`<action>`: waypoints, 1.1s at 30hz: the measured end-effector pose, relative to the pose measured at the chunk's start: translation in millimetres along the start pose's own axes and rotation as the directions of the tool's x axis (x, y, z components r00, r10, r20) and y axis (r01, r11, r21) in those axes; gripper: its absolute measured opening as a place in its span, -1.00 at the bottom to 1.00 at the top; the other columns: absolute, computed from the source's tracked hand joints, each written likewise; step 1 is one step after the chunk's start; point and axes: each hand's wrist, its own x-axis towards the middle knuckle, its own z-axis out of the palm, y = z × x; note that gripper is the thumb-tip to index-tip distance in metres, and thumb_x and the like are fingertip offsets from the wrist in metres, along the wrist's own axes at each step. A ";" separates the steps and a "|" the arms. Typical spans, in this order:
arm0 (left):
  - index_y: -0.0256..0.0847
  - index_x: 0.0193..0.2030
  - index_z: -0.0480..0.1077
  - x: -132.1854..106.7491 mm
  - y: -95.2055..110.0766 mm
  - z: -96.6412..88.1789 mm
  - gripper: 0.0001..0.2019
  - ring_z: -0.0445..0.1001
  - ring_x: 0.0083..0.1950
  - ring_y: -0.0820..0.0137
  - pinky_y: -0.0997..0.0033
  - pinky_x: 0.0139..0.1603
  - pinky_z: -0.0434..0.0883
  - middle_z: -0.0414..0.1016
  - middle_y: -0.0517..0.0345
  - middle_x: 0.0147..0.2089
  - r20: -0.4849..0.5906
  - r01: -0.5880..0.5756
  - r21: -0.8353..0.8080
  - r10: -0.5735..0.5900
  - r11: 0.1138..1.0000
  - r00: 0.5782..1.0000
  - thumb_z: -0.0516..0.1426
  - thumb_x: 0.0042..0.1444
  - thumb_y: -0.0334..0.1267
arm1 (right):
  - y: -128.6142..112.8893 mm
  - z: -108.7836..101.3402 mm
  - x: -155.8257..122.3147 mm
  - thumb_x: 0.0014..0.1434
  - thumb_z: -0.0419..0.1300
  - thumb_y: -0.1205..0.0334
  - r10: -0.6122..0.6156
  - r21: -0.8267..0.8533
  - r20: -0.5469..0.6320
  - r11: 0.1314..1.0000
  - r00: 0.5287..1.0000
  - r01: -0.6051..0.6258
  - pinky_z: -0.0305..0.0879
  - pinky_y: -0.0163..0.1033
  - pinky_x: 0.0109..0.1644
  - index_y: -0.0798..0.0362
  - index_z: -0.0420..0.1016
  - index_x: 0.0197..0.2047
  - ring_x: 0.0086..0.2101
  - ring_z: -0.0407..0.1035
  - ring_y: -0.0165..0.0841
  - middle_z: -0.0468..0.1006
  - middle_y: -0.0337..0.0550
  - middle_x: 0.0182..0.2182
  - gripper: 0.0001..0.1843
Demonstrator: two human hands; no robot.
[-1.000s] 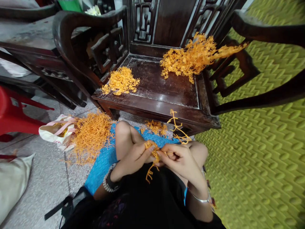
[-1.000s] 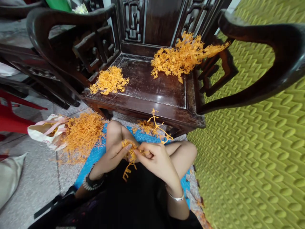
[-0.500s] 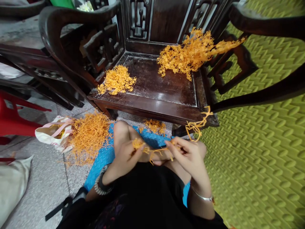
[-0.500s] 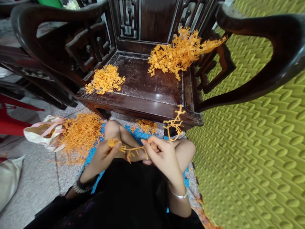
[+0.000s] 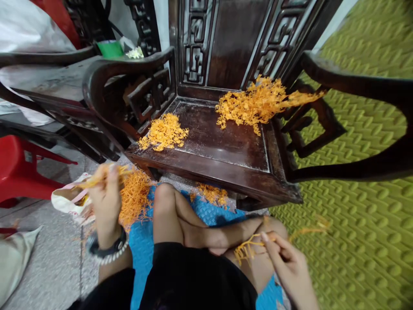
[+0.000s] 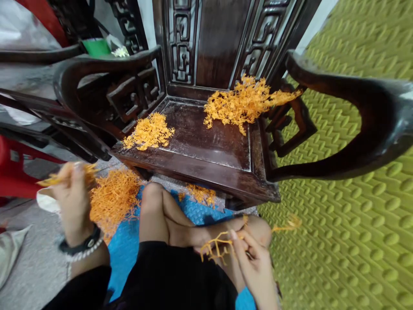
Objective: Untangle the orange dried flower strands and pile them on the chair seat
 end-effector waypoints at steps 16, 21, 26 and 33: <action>-0.27 -0.02 0.45 140.0 -72.3 201.4 -0.65 0.20 0.24 -0.12 -0.10 0.17 0.20 0.36 -0.22 0.19 0.645 -0.503 0.581 0.016 0.640 0.764 -0.03 0.28 -0.12 | 45.7 -3.2 7.5 0.08 0.23 -0.14 0.130 -0.006 -0.299 0.990 0.946 -0.138 0.26 -0.40 -0.54 0.09 0.49 -0.45 -0.60 0.29 -0.41 0.39 -0.23 -0.62 -0.58; -0.30 0.07 0.36 129.3 -79.6 190.1 -0.65 0.31 0.16 0.02 -0.01 0.24 0.15 0.43 -0.18 0.10 0.542 -0.442 0.543 0.104 0.714 0.834 -0.05 0.29 -0.17 | 39.8 -3.4 11.1 0.01 0.26 -0.22 0.207 0.013 -0.388 0.976 0.898 -0.219 0.26 -0.38 -0.50 0.12 0.53 -0.44 -0.56 0.29 -0.39 0.40 -0.21 -0.61 -0.51; -0.29 0.04 0.34 106.1 -81.3 161.4 -0.62 0.31 0.16 0.00 0.03 0.20 0.22 0.42 -0.18 0.07 0.533 -0.489 0.474 0.204 0.732 0.821 0.09 0.19 -0.06 | 40.8 2.9 10.3 0.06 0.23 -0.20 0.220 -0.007 -0.377 0.971 0.900 -0.240 0.19 -0.37 -0.50 0.11 0.51 -0.42 -0.56 0.23 -0.43 0.33 -0.26 -0.62 -0.52; -0.30 0.06 0.38 78.9 -100.0 145.5 -0.59 0.31 0.18 0.04 0.03 0.23 0.22 0.43 -0.19 0.08 0.539 -0.481 0.382 0.233 0.789 0.809 -0.02 0.28 -0.04 | 38.7 12.4 9.2 0.15 0.20 -0.11 0.162 -0.065 -0.351 0.978 0.922 -0.196 0.16 -0.36 -0.47 0.09 0.47 -0.43 -0.55 0.22 -0.44 0.37 -0.27 -0.60 -0.59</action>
